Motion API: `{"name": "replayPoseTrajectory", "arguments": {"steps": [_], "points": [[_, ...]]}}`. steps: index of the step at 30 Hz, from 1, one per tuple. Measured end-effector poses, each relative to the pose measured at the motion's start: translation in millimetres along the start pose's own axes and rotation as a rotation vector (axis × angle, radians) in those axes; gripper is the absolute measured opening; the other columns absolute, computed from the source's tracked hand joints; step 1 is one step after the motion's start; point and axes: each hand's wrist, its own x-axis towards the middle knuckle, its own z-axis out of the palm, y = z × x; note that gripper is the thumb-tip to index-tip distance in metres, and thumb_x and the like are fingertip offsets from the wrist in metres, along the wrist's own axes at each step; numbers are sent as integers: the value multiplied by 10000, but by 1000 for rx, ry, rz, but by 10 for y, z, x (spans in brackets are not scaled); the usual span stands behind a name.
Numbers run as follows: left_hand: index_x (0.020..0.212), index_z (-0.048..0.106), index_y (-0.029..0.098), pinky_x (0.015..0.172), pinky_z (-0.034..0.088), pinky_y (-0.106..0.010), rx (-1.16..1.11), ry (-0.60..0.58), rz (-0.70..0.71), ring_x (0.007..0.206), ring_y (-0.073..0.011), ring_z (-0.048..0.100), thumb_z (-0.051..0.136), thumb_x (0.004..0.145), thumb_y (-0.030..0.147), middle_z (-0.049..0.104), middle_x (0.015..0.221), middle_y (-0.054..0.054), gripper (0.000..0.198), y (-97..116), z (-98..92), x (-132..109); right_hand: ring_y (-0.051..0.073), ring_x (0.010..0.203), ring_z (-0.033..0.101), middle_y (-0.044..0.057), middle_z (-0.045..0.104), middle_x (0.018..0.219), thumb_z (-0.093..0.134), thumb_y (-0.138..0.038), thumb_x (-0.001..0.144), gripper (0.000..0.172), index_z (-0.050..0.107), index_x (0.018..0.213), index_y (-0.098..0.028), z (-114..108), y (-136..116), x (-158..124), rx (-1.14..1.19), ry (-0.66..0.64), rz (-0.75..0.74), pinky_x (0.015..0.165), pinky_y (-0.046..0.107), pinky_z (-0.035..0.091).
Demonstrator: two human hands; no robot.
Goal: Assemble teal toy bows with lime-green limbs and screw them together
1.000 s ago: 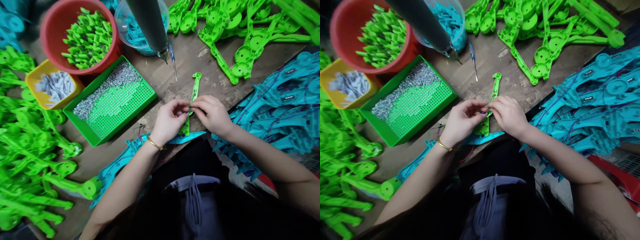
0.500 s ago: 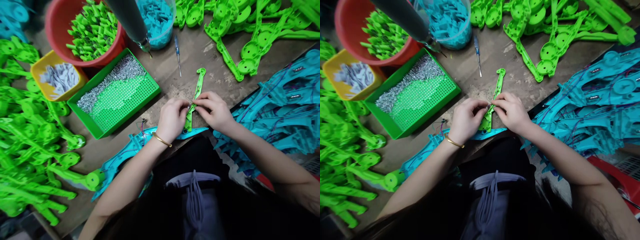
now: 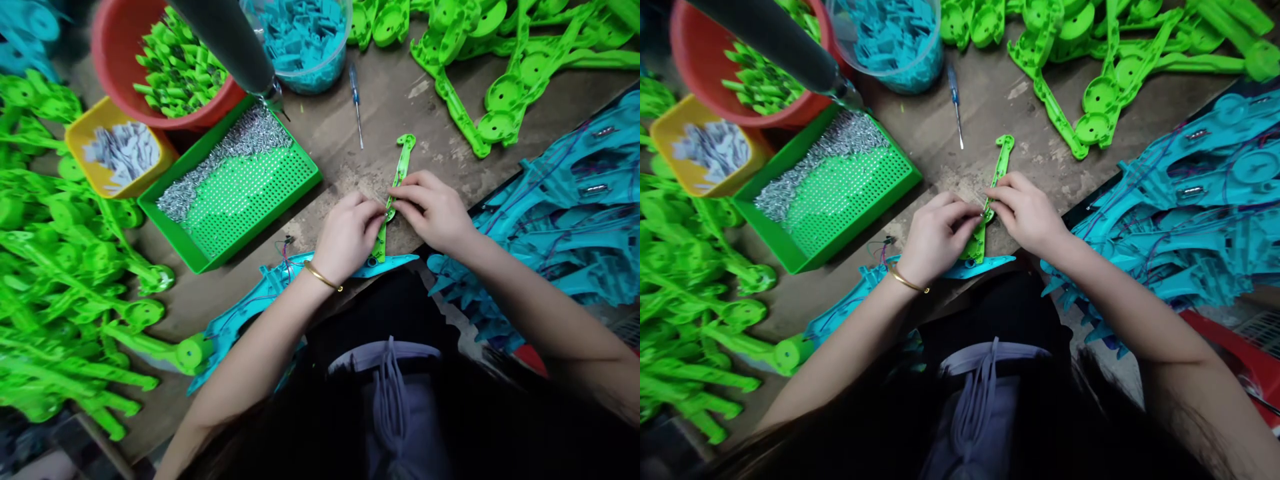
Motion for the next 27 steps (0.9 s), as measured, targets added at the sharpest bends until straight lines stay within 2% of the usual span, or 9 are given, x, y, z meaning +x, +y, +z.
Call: {"name": "replayPoseTrajectory", "arguments": {"steps": [7, 11, 17, 22, 27], "points": [[950, 700, 167, 743, 465, -298, 62, -3, -31, 834, -194, 593, 533, 912, 241, 619, 868, -58, 186, 56, 43, -8, 247, 1019, 589, 75, 685, 1057, 529, -297, 920, 240, 716, 1056, -233, 52, 11, -96, -134, 62, -12, 882, 421, 436], [896, 683, 170, 733, 466, -307, 134, -16, -49, 843, -207, 594, 513, 915, 259, 619, 883, -67, 192, 99, 57, 3, 238, 1028, 597, 56, 706, 1070, 502, -334, 939, 230, 708, 978, -240, 69, 12, -135, -152, 94, 0, 884, 416, 408], [893, 675, 171, 734, 472, -319, 140, -55, -55, 843, -214, 600, 499, 918, 270, 621, 881, -69, 203, 118, 48, 20, 258, 1028, 571, 68, 686, 1102, 472, -326, 941, 240, 672, 1036, -233, 2, -36, -102, -199, 2, -20, 866, 420, 383], [886, 675, 168, 738, 469, -324, 123, -80, -75, 840, -215, 595, 509, 906, 252, 621, 885, -68, 187, 125, 15, 49, 272, 1035, 540, 70, 665, 1128, 441, -332, 948, 272, 674, 1057, -245, -6, -37, -99, -219, -24, -35, 870, 443, 371], [875, 666, 176, 752, 465, -308, 99, -4, -66, 827, -193, 588, 552, 883, 226, 626, 877, -46, 125, 72, 20, 51, 270, 1023, 525, 58, 662, 1122, 400, -337, 964, 298, 677, 1037, -255, 11, -24, -97, -286, -51, -80, 862, 453, 348]]}}
